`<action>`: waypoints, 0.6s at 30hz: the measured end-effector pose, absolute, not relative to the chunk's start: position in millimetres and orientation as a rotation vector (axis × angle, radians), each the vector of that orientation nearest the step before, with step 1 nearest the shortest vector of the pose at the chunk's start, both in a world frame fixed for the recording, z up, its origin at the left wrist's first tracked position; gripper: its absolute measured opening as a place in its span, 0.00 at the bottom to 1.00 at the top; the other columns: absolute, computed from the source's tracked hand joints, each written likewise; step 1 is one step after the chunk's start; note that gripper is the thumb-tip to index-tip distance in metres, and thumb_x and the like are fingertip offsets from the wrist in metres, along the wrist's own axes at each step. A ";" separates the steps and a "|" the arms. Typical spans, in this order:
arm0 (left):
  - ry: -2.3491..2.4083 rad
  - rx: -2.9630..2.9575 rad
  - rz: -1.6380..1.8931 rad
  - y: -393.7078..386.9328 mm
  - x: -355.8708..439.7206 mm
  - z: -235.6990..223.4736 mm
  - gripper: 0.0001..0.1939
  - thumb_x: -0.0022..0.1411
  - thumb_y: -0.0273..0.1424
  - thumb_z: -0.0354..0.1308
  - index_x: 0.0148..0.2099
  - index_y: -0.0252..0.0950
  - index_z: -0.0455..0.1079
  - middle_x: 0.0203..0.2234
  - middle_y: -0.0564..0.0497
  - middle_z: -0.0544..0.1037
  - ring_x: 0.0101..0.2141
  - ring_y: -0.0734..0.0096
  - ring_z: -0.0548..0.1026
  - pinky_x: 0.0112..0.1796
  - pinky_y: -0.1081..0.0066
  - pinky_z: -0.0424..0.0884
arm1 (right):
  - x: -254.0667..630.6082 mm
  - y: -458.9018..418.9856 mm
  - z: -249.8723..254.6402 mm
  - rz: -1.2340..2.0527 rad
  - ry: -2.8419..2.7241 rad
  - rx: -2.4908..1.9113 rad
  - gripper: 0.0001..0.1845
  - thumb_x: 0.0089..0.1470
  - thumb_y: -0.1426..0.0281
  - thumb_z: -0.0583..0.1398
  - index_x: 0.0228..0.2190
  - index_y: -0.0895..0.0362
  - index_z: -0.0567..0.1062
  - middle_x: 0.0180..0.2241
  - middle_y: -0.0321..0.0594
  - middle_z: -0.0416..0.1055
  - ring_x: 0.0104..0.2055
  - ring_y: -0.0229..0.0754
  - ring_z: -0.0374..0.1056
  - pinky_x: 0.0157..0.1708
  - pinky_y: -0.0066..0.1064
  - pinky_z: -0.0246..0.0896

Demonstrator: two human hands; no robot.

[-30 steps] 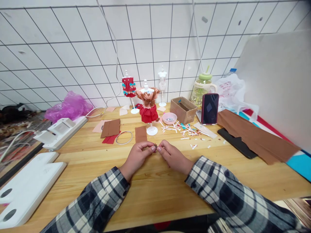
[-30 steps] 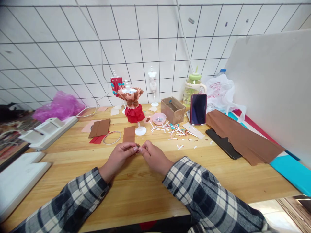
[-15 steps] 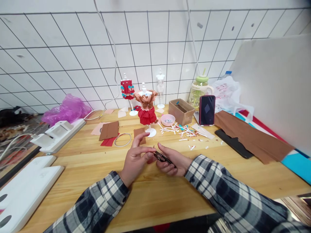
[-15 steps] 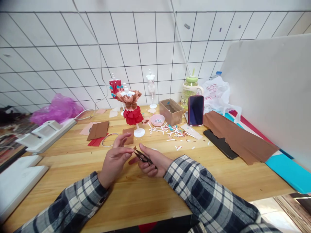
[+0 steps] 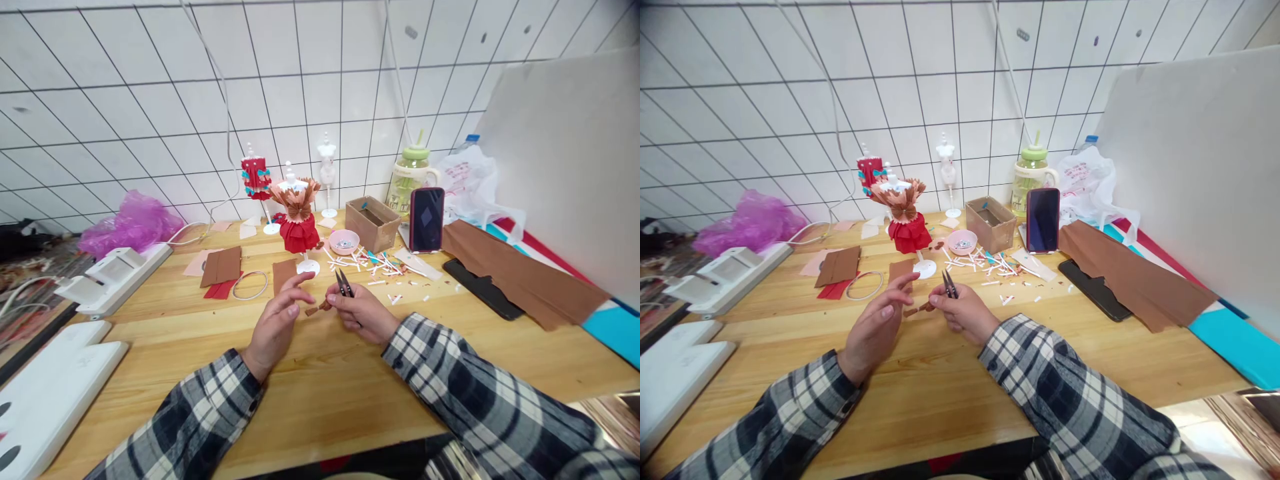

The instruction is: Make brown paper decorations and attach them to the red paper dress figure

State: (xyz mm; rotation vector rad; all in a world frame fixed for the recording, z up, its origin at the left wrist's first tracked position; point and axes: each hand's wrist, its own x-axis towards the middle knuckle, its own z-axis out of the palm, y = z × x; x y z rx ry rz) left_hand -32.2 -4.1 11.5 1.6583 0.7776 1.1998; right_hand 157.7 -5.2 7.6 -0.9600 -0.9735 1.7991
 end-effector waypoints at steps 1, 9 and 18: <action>0.839 1.719 1.204 -2.6 -33.1 12.1 0.18 0.61 0.47 0.53 0.40 0.39 0.73 0.53 0.44 0.70 0.56 0.54 0.65 0.56 0.56 0.58 | 157.7 -4.0 6.7 1.621 -1.096 -1.050 0.12 0.45 0.66 0.65 0.30 0.57 0.69 0.24 0.31 0.69 0.16 0.27 0.49 0.14 0.21 0.43; 1.374 2.472 0.889 -7.3 -24.6 20.9 0.08 0.60 0.38 0.57 0.35 0.41 0.73 0.37 0.49 0.77 0.44 0.60 0.70 0.53 0.53 0.53 | 153.6 -8.1 3.0 0.914 -1.662 -1.204 0.04 0.49 0.69 0.60 0.31 0.56 0.73 0.29 0.35 0.73 0.29 0.37 0.66 0.31 0.28 0.59; 1.479 2.608 0.808 -10.3 -24.1 23.2 0.08 0.60 0.36 0.56 0.31 0.41 0.73 0.31 0.52 0.79 0.39 0.62 0.72 0.53 0.51 0.47 | 155.1 -8.6 4.1 0.916 -1.680 -1.177 0.12 0.52 0.67 0.60 0.40 0.56 0.72 0.34 0.37 0.74 0.32 0.38 0.68 0.31 0.28 0.60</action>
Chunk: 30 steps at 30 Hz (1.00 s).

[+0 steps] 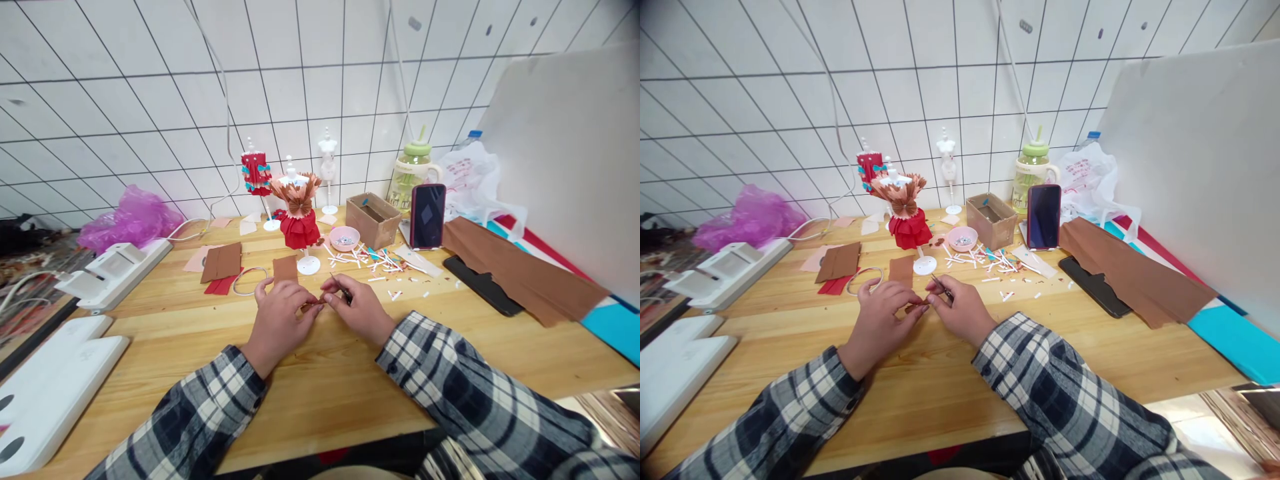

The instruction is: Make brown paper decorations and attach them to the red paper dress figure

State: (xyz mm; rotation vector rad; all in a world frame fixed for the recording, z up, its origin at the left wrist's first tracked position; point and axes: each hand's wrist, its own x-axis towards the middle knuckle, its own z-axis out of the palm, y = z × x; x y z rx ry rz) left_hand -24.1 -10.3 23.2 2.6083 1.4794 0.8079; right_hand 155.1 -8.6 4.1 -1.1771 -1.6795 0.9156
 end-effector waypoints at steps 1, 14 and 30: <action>1.483 2.612 0.798 -9.8 -24.0 22.7 0.08 0.60 0.35 0.56 0.30 0.40 0.73 0.30 0.52 0.79 0.39 0.62 0.72 0.52 0.51 0.47 | 154.5 -8.6 3.1 0.936 -1.680 -1.161 0.17 0.51 0.66 0.61 0.43 0.56 0.71 0.35 0.38 0.74 0.34 0.38 0.69 0.34 0.29 0.61; 1.455 2.381 0.757 -0.3 -25.3 14.8 0.10 0.59 0.39 0.59 0.29 0.41 0.74 0.29 0.54 0.80 0.35 0.66 0.74 0.45 0.59 0.53 | 158.4 3.1 -12.0 1.069 -1.594 -1.104 0.16 0.47 0.71 0.62 0.41 0.57 0.74 0.38 0.41 0.75 0.41 0.41 0.70 0.46 0.37 0.64; 1.469 2.583 0.816 -9.0 -23.9 21.2 0.15 0.56 0.41 0.61 0.45 0.44 0.74 0.40 0.48 0.79 0.45 0.57 0.72 0.55 0.50 0.46 | 162.7 5.8 -4.6 1.335 -1.525 -1.145 0.11 0.42 0.65 0.64 0.29 0.58 0.72 0.29 0.35 0.72 0.32 0.37 0.67 0.37 0.32 0.63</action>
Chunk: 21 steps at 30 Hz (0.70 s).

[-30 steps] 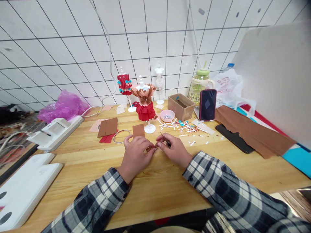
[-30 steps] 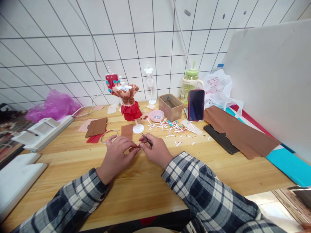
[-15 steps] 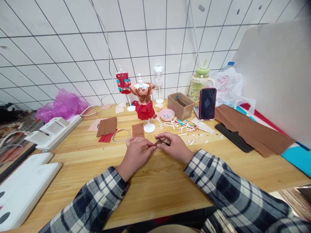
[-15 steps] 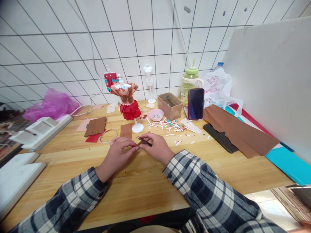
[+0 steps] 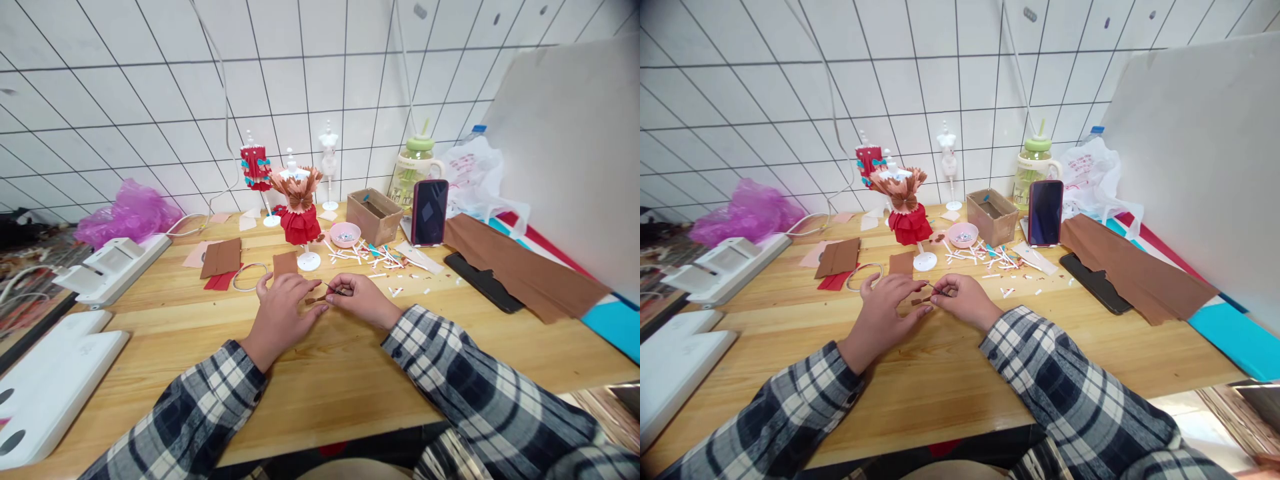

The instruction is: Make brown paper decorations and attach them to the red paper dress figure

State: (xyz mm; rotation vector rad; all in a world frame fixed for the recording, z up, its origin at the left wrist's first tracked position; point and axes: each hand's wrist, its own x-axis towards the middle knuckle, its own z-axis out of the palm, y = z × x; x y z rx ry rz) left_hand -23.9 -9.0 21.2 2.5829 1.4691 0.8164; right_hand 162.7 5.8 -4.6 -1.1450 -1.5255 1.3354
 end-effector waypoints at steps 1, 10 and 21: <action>1.459 2.615 0.817 -9.7 -24.0 21.9 0.14 0.56 0.40 0.60 0.44 0.44 0.74 0.40 0.48 0.79 0.47 0.56 0.71 0.55 0.49 0.44 | 162.2 5.5 -5.0 1.312 -1.542 -1.154 0.11 0.43 0.65 0.64 0.29 0.58 0.72 0.29 0.35 0.71 0.32 0.37 0.67 0.37 0.32 0.63; 1.418 2.566 0.862 -9.8 -22.6 20.4 0.06 0.59 0.33 0.56 0.33 0.43 0.75 0.35 0.51 0.80 0.45 0.59 0.72 0.56 0.48 0.44 | 159.2 4.4 -5.9 1.277 -1.574 -1.138 0.12 0.45 0.63 0.63 0.29 0.57 0.69 0.29 0.35 0.68 0.31 0.37 0.64 0.36 0.31 0.61; 1.411 1.652 1.070 12.4 -35.9 4.4 0.13 0.55 0.41 0.59 0.34 0.35 0.74 0.33 0.47 0.80 0.38 0.62 0.76 0.42 0.65 0.68 | 149.0 -15.4 -8.3 0.993 -1.955 -1.313 0.13 0.65 0.61 0.43 0.32 0.52 0.59 0.23 0.32 0.60 0.28 0.39 0.61 0.32 0.31 0.53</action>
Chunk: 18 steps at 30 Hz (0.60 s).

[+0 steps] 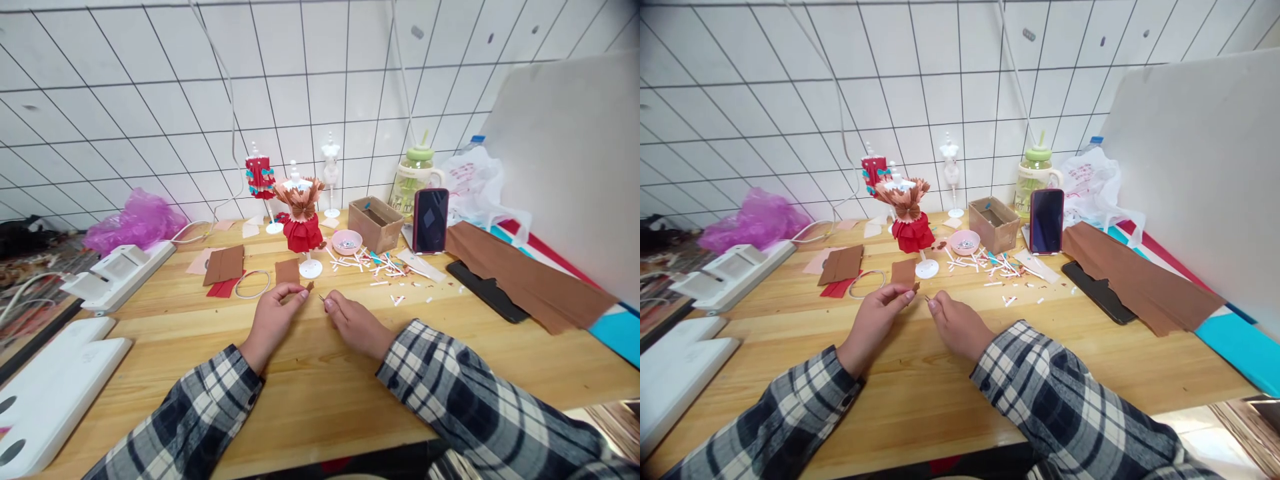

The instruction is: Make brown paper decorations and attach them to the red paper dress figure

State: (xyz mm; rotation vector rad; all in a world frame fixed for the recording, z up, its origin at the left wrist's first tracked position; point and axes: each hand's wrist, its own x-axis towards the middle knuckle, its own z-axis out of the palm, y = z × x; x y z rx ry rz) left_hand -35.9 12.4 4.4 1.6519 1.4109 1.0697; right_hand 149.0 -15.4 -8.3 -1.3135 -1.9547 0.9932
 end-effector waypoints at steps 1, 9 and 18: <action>1.395 1.643 1.054 12.1 -35.6 3.3 0.13 0.55 0.41 0.60 0.34 0.35 0.74 0.33 0.47 0.80 0.38 0.61 0.75 0.42 0.65 0.69 | 148.5 -16.2 -7.6 0.994 -1.976 -1.306 0.13 0.65 0.61 0.43 0.32 0.52 0.59 0.23 0.32 0.61 0.27 0.39 0.61 0.32 0.31 0.53; 1.345 1.697 1.012 7.0 -28.8 3.1 0.12 0.55 0.40 0.60 0.34 0.36 0.74 0.32 0.48 0.80 0.36 0.62 0.76 0.41 0.64 0.69 | 148.6 -15.6 -6.2 0.955 -2.006 -1.300 0.13 0.65 0.62 0.43 0.32 0.53 0.59 0.23 0.32 0.60 0.27 0.40 0.61 0.30 0.30 0.52; 1.355 1.774 0.975 4.7 -26.6 6.7 0.10 0.55 0.38 0.59 0.33 0.36 0.74 0.31 0.48 0.80 0.35 0.63 0.76 0.42 0.63 0.69 | 148.1 -14.2 -9.6 0.934 -2.019 -1.296 0.13 0.65 0.61 0.43 0.32 0.52 0.59 0.24 0.32 0.61 0.28 0.40 0.61 0.31 0.29 0.51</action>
